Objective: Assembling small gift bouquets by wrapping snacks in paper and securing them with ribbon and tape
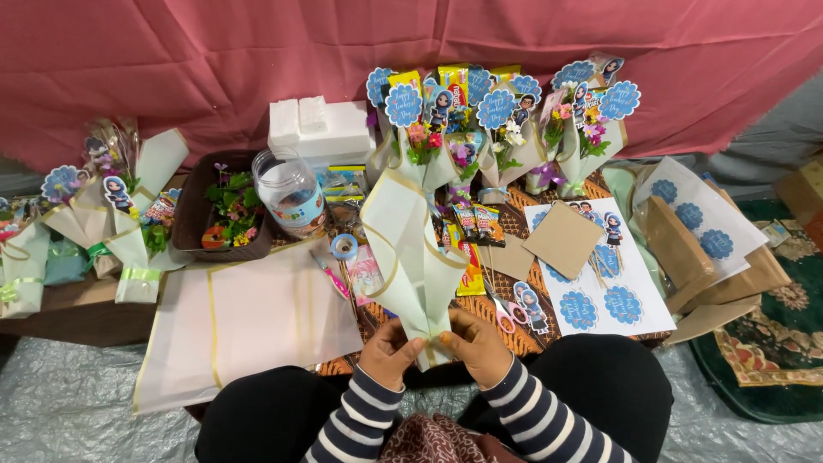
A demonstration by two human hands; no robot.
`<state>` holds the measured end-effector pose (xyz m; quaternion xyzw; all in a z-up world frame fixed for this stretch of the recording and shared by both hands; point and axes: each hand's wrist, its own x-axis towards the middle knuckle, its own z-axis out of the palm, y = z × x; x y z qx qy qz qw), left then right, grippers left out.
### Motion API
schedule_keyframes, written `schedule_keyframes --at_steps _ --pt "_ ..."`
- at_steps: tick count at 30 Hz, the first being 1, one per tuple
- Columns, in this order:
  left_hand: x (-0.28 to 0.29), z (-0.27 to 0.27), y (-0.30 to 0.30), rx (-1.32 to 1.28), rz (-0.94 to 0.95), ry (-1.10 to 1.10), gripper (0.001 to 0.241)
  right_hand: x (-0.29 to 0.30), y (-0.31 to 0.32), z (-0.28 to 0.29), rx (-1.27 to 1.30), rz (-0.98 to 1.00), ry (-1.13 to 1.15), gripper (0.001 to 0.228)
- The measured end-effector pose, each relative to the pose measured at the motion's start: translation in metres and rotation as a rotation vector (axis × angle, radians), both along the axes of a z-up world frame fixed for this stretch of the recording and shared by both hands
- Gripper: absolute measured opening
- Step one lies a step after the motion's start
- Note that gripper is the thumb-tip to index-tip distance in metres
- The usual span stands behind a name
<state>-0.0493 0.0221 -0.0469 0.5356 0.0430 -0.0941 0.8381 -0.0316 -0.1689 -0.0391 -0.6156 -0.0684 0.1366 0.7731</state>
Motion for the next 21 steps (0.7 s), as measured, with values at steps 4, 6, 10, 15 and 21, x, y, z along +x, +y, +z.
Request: schedule_keyframes --at_steps 4,6,10,15,21 --pt "-0.007 -0.036 0.000 -0.164 0.043 -0.024 0.042 -0.021 0.003 -0.005 0.090 -0.060 0.201 0.065" --pt "-0.011 -0.062 0.004 -0.126 -0.123 -0.149 0.084 -0.029 -0.003 -0.022 0.160 0.017 0.186 0.052" --pt "-0.022 -0.042 0.001 -0.328 -0.312 -0.265 0.071 -0.046 0.000 -0.028 0.369 0.093 0.289 0.043" --pt "-0.025 -0.076 0.000 0.251 0.057 -0.061 0.081 -0.058 0.003 -0.035 0.088 0.063 0.136 0.082" --pt "-0.043 0.001 -0.010 -0.027 0.040 -0.046 0.120 -0.059 0.005 -0.042 0.243 0.026 0.352 0.075"
